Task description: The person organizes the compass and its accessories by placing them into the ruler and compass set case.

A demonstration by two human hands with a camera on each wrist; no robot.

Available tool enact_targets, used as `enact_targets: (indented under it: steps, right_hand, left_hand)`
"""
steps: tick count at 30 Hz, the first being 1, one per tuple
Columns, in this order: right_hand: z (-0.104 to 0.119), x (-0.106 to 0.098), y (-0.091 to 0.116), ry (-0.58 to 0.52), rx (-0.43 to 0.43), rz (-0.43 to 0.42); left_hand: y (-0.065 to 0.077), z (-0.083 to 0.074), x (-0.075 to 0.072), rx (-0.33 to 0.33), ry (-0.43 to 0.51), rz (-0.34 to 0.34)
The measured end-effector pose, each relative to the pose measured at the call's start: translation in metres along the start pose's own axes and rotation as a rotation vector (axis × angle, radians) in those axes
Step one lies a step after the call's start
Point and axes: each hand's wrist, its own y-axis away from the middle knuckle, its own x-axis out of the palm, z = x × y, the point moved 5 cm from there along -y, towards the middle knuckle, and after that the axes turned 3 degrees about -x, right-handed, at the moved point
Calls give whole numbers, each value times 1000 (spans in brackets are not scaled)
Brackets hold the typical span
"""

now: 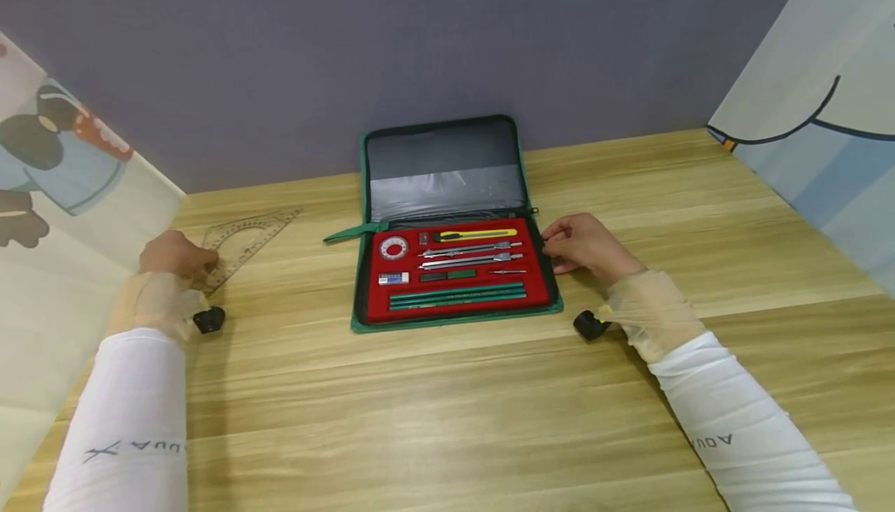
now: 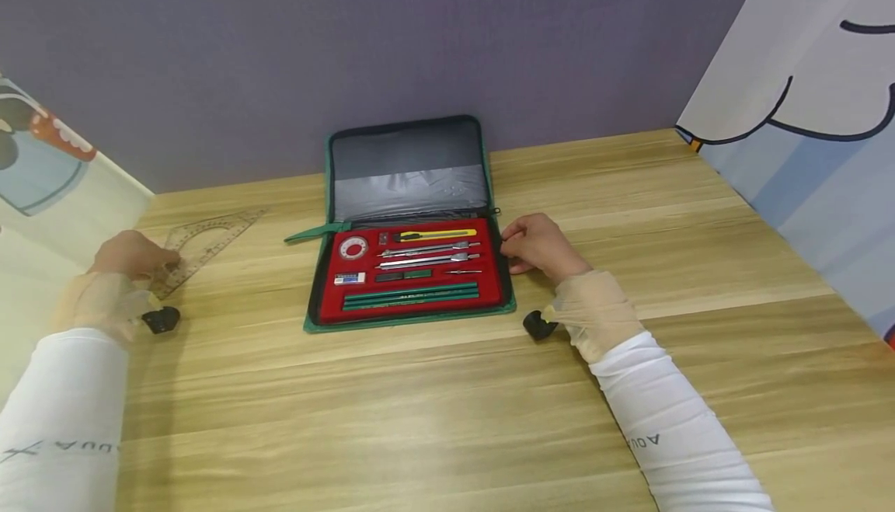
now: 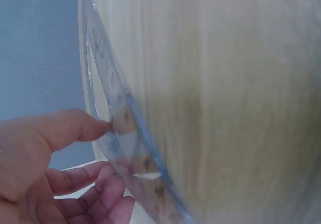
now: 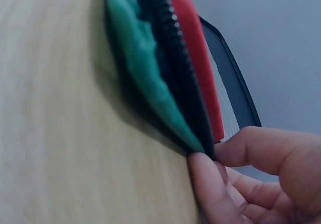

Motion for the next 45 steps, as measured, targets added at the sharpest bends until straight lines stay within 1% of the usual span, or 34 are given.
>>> enact_targets:
  steps: [4, 7, 10, 14, 16, 17, 19, 24, 26, 29, 31, 36, 39, 42, 45]
  right_hand:
    - [-1, 0, 1, -4, -4, 2]
    - [-2, 0, 2, -6, -3, 1]
    - [-2, -1, 2, -2, -5, -4]
    - [-3, -1, 2, -3, -8, -10]
    - [-3, -1, 1, -4, -7, -14]
    - [-4, -1, 1, -4, -6, -15]
    - [-4, -1, 0, -4, -3, -19]
    - [-4, -2, 1, -10, -6, -17]
    - [-4, -3, 2, -10, -13, -16]
    - [-4, -3, 2, -13, -18, -15]
    - [-4, -3, 2, -16, -18, -16]
    - [-3, -2, 1, -12, -14, -24]
    - [-2, -2, 1, -5, -8, -20]
    - [-2, -1, 1, -3, 2, -17]
    - [-3, 0, 0, -4, 12, -18]
  left_hand:
    - [-1, 4, 3, -1, 102, 46]
    - [-3, 7, 5, 0, 153, 81]
    - [-5, 9, 7, 7, 220, 144]
    - [-4, 9, 10, 1, 406, 263]
    - [-3, 8, 10, -1, 500, 301]
    - [-2, 7, 10, 6, 530, 315]
    - [0, 5, 8, 18, 569, 329]
    - [4, 2, 2, 49, 579, 347]
    - [6, 1, 0, 79, 585, 345]
    - [10, -1, -2, 123, 631, 329]
    - [13, -1, -3, 155, 664, 306]
    - [20, -2, -5, 234, 662, 195]
    - [23, -3, -6, 267, 652, 135]
    - [25, -3, -5, 288, 659, 100]
    - [29, -4, -4, 304, 647, 74]
